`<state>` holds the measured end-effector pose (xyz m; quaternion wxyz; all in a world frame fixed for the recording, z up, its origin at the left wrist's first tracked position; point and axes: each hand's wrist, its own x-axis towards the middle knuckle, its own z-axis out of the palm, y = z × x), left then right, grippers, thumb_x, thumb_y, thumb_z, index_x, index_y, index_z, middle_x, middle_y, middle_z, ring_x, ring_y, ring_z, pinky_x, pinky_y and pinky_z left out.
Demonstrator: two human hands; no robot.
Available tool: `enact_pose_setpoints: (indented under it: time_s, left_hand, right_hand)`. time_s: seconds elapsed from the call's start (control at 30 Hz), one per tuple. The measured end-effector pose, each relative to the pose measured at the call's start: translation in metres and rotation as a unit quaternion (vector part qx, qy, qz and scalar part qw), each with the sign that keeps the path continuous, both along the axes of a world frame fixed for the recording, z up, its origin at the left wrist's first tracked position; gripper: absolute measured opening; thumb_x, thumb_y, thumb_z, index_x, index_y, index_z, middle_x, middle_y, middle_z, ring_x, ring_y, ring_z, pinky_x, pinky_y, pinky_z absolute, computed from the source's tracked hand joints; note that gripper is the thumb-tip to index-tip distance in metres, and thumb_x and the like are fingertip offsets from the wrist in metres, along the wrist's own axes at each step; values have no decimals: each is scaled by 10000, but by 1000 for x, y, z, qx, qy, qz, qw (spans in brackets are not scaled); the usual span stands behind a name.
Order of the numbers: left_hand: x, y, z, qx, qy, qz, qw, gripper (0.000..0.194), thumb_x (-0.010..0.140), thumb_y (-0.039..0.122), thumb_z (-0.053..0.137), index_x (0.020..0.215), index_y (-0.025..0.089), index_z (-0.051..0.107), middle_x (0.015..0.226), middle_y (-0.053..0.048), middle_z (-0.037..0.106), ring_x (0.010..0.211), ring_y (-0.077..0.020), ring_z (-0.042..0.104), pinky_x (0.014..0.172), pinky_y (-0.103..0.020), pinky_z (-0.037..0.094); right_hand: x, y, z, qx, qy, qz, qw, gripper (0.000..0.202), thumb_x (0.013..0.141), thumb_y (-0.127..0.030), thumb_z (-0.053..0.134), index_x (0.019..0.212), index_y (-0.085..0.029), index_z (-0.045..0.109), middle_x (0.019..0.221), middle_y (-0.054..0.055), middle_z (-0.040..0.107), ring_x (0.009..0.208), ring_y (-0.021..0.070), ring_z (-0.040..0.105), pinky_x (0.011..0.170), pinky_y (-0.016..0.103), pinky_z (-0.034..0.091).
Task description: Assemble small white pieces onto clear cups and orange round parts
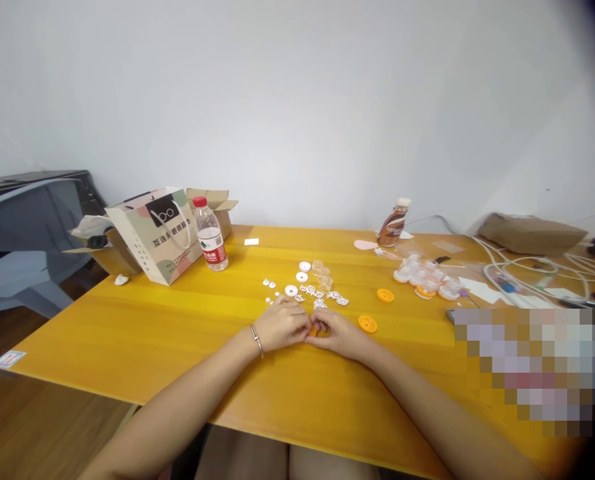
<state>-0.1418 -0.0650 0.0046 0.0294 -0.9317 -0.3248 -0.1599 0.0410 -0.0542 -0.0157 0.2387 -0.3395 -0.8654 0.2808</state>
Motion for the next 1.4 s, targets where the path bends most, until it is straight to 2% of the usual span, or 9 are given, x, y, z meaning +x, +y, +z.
enact_pose_setpoints:
  time_s: [0.17, 0.57, 0.67, 0.8, 1.0, 1.07, 1.2, 1.3, 1.4]
  left_hand:
    - [0, 1, -2, 49, 23, 8, 998, 167, 821, 250, 411, 786, 183, 560, 754, -29, 595, 798, -143, 506, 790, -310, 253]
    - [-2, -2, 1, 28, 33, -31, 999, 242, 856, 272, 348, 819, 186, 571, 777, -34, 596, 801, -143, 495, 779, -302, 257]
    - [-2, -3, 4, 7, 25, -33, 999, 242, 852, 275, 354, 814, 184, 575, 782, -39, 594, 810, -144, 497, 789, -298, 264]
    - [-1, -2, 5, -64, -4, -22, 998, 186, 817, 283, 421, 802, 187, 579, 793, -23, 602, 794, -137, 512, 776, -271, 303]
    - [1, 4, -2, -164, -68, 9, 984, 132, 773, 261, 482, 774, 167, 575, 747, -8, 597, 694, -107, 520, 648, -201, 368]
    - [2, 3, -2, -169, -71, 21, 983, 128, 767, 259, 487, 770, 166, 574, 733, -5, 594, 676, -105, 519, 632, -198, 370]
    - [3, 0, 1, -120, -53, 16, 991, 103, 758, 249, 494, 744, 182, 572, 763, 3, 602, 761, -128, 529, 718, -235, 351]
    - [2, -2, 5, -98, -68, 13, 993, 100, 762, 254, 495, 751, 186, 567, 774, 5, 603, 779, -129, 527, 739, -245, 333]
    - [1, -2, 7, -73, -98, 19, 992, 115, 772, 265, 490, 773, 184, 571, 770, -2, 596, 780, -129, 518, 754, -257, 323]
  right_hand:
    - [0, -1, 2, 2, -9, -2, 1000, 187, 703, -356, 575, 730, -180, 516, 667, -16, 485, 604, 106, 432, 564, 226, 373]
    - [0, 1, -2, 11, -5, 7, 1000, 186, 715, -353, 561, 726, -176, 504, 662, -14, 482, 595, 101, 420, 558, 223, 357]
    - [0, 1, -1, 12, -3, 8, 1000, 165, 714, -328, 561, 717, -177, 493, 660, -18, 471, 596, 99, 415, 558, 220, 352]
    - [1, 1, 0, 11, -3, 11, 1000, 154, 714, -315, 563, 725, -179, 491, 665, -19, 472, 601, 99, 415, 560, 218, 349]
    - [2, 2, -1, 3, -4, 18, 1000, 193, 712, -357, 573, 748, -178, 512, 680, -13, 493, 617, 103, 427, 573, 219, 356]
    - [2, 1, 0, 0, -6, 20, 1000, 193, 715, -361, 570, 755, -178, 523, 683, -10, 498, 622, 105, 432, 577, 220, 362]
    - [2, 0, 5, -5, 10, 18, 1000, 208, 700, -354, 589, 795, -175, 541, 695, -5, 503, 634, 112, 445, 594, 232, 380]
    - [2, -1, 7, -43, 54, 13, 998, 259, 681, -341, 612, 871, -177, 551, 744, 7, 532, 669, 121, 475, 634, 252, 404]
    - [1, -1, 5, -156, 129, 29, 979, 275, 698, -332, 597, 923, -185, 542, 789, 10, 570, 693, 118, 521, 671, 265, 429]
